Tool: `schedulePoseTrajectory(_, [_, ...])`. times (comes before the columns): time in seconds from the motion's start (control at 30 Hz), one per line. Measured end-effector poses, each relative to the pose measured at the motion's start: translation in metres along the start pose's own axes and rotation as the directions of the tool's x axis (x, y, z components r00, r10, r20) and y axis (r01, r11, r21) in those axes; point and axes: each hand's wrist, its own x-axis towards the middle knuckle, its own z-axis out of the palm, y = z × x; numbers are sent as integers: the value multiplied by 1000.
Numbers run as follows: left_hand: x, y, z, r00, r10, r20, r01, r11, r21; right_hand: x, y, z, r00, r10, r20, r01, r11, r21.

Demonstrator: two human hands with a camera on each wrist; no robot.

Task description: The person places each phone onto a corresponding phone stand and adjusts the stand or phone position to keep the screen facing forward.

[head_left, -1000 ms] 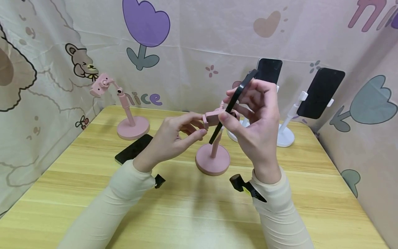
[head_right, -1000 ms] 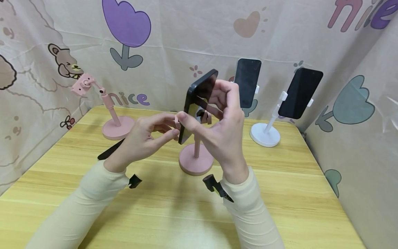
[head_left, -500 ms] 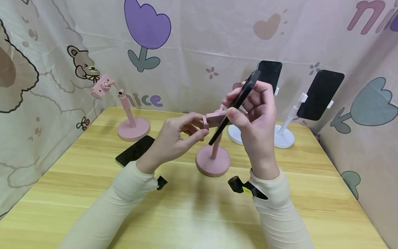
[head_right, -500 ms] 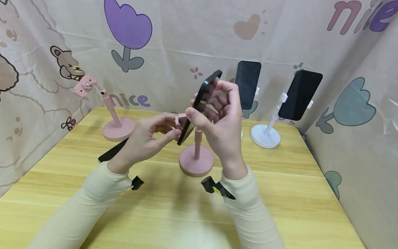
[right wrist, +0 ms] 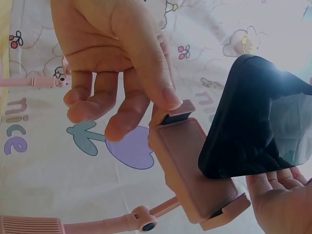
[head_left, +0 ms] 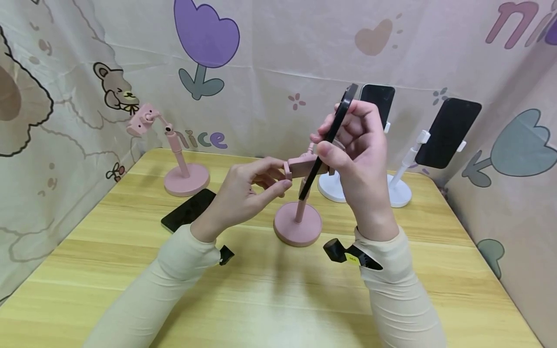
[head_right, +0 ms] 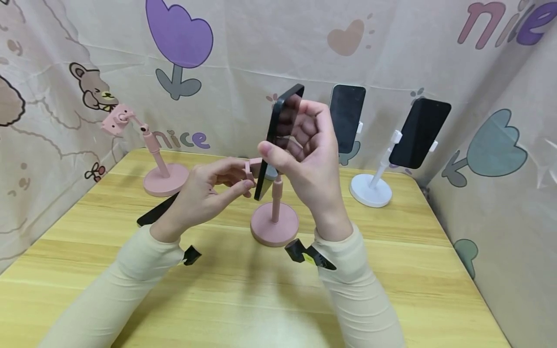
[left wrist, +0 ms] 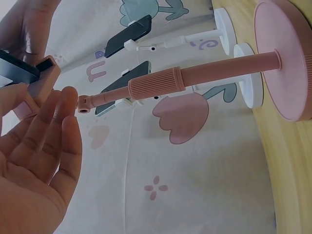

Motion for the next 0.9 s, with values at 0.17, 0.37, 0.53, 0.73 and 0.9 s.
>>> schedulePoseTrajectory(0.17, [-3,1,-3,1000,-19,-14,19,1000,15,1,-2,6,999,45,5,-45,999,-2])
schedulePoseTrajectory(0.37, [-2,0,-2,1000,-13,-19,13,1000,11,5,0,5,999,-7,-48,5,999,-44])
schedulePoseTrajectory(0.53, [-1,-1,0,1000,-14,-20,14,1000,9,9,0,3,997,-54,-61,52,998,-31])
schedulePoseTrajectory(0.73, [0,-1,0,1000,-19,-19,19,1000,-9,10,-6,4,993,-77,-94,74,997,-35])
schedulePoseTrajectory(0.9, [1,1,3,999,0,-43,-1,1000,-26,11,-8,5,989,-104,-102,100,994,-45])
